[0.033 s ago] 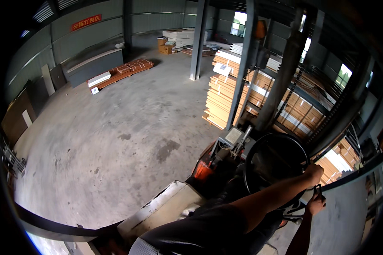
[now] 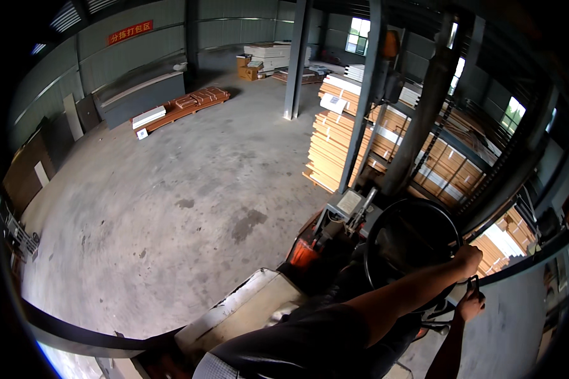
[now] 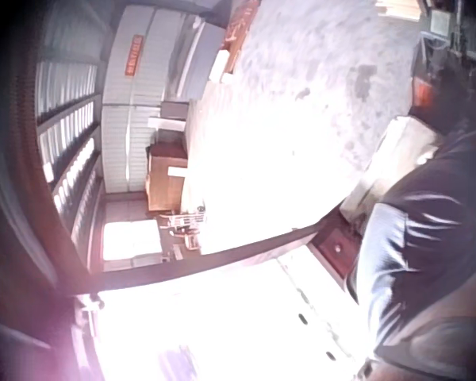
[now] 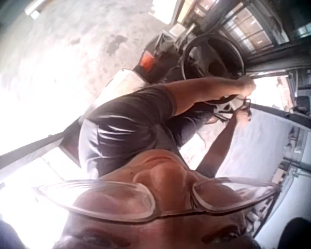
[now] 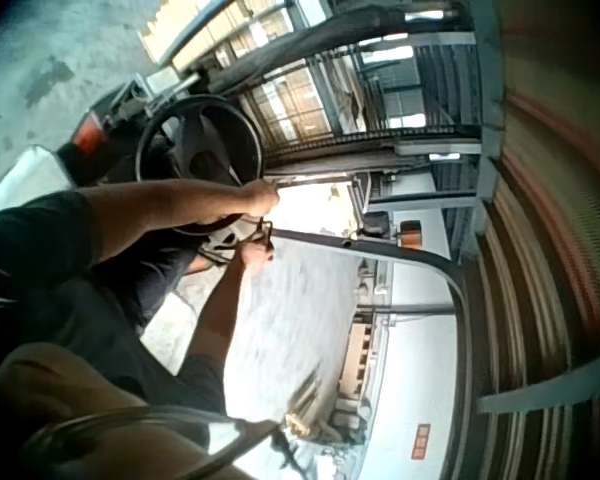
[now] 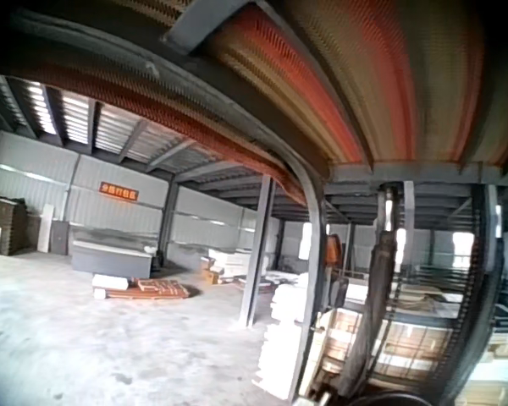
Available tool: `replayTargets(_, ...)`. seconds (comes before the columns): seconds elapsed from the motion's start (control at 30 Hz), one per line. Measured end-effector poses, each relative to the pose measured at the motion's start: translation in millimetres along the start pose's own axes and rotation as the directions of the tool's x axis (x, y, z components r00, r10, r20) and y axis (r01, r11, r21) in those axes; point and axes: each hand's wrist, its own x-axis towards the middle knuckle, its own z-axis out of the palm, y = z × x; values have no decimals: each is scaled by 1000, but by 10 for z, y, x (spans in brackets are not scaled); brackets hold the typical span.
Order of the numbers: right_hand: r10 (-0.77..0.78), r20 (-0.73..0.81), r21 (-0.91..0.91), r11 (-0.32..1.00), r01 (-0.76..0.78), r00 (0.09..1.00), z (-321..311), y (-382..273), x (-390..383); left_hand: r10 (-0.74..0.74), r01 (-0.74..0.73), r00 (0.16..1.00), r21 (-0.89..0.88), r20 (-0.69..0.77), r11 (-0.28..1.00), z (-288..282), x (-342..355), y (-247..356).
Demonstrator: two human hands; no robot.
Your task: The person operates a forklift by reversing it out of a workshop, driving it across an outdoor area, and steering it into another warehouse building.
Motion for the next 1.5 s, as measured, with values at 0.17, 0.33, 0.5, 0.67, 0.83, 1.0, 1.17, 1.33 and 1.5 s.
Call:
replayTargets(0.17,12,-43,-18,1000,-12,999,78,89,9,-58,60,998,-78,36,995,-152,-91,117)
replayTargets(0.33,-16,-58,16,1000,17,998,105,138,-127,-16,13,998,-43,-67,999,-146,-286,83)
replayTargets(0.5,57,-17,-11,998,-57,998,14,144,-217,9,-10,1000,-117,-7,993,-122,-362,134)
replayTargets(0.67,19,-89,61,998,-13,996,225,-96,98,78,-79,997,-132,-10,988,-214,-249,-80)
replayTargets(0.83,12,-132,133,991,6,991,258,-270,375,208,-220,974,-145,-93,965,-157,-156,-164)
replayTargets(1.0,-22,-113,123,992,36,993,198,-219,565,294,-310,950,-228,-103,923,-62,-346,-95)
replayTargets(1.17,30,-179,161,987,-1,983,321,-134,615,312,-304,950,-236,-3,923,-108,-607,-92)
replayTargets(1.33,30,-211,224,975,18,977,211,-135,665,301,-277,945,-178,126,944,-319,-795,-10)
replayTargets(1.5,49,-235,261,965,14,971,167,-51,755,328,-307,934,-150,143,940,-336,-792,46)
